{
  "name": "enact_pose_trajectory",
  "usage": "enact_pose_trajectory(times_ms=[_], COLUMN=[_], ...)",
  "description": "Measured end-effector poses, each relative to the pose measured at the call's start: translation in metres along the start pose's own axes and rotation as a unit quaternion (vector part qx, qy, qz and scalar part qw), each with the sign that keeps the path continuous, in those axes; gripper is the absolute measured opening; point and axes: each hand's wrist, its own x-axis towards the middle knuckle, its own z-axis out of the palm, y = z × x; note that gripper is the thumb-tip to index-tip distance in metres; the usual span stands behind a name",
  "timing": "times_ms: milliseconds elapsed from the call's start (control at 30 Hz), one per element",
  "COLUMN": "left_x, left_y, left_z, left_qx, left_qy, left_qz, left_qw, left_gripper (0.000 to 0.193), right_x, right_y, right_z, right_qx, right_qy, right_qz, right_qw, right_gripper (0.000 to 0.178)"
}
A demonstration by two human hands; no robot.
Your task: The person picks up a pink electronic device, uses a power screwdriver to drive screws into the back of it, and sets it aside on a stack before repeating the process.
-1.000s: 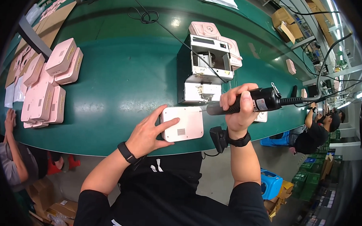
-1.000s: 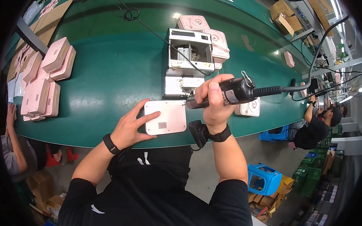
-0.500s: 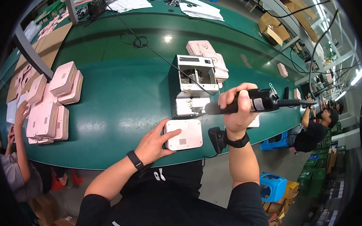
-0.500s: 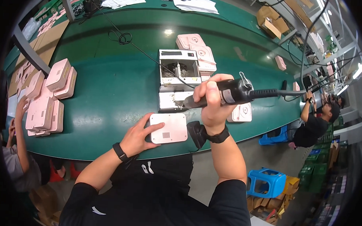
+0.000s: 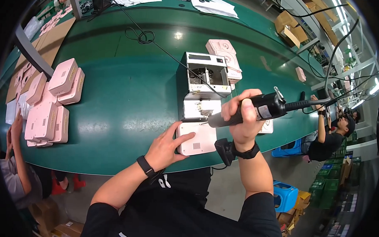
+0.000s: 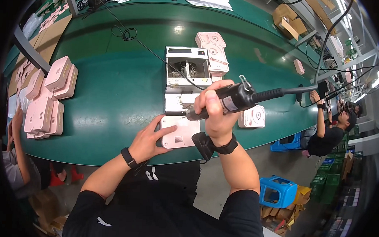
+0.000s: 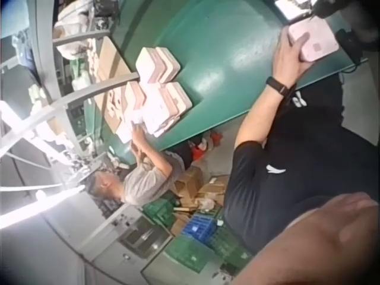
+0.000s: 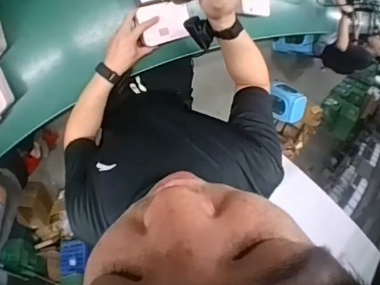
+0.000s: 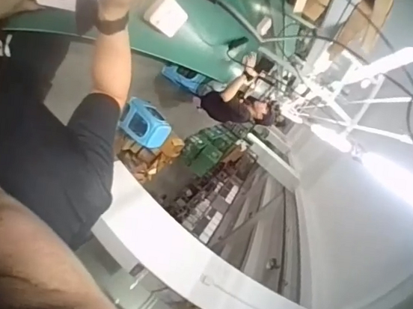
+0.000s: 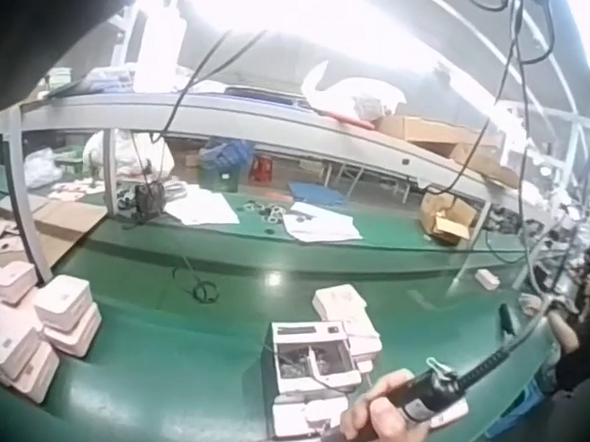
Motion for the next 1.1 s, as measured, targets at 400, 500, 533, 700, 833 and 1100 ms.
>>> enact_pose_trajectory(times_ms=[400, 500, 533, 700, 833, 1100], left_x=[-0.003, -0.004, -0.004, -0.002, 0.007, 0.010], left_y=[-0.002, 0.000, 0.000, 0.007, 0.009, 0.004], left_z=[0.000, 0.001, 0.002, 0.005, 0.009, 0.014], left_qx=[0.010, 0.005, 0.006, 0.013, 0.000, -0.001], left_qy=[0.011, 0.011, 0.012, 0.012, -0.006, 0.004], left_qz=[0.014, 0.008, 0.009, 0.006, 0.011, 0.025], left_qw=[1.000, 1.000, 1.000, 1.000, 1.000, 1.000], left_gripper=[0.075, 0.075, 0.075, 0.074, 0.074, 0.074], right_x=[-0.005, -0.007, -0.007, 0.005, 0.021, 0.000], right_y=[0.019, 0.018, 0.014, -0.015, -0.006, -0.015], right_z=[0.000, 0.001, 0.002, 0.007, 0.005, 0.017], right_qx=[0.022, 0.019, 0.011, 0.025, -0.020, 0.010], right_qy=[0.014, 0.009, 0.011, 0.026, 0.041, -0.008], right_qz=[0.011, -0.003, 0.000, -0.041, -0.045, -0.001], right_qw=[1.000, 1.000, 1.000, 0.999, 0.998, 1.000], right_gripper=[0.014, 0.013, 0.013, 0.013, 0.015, 0.021])
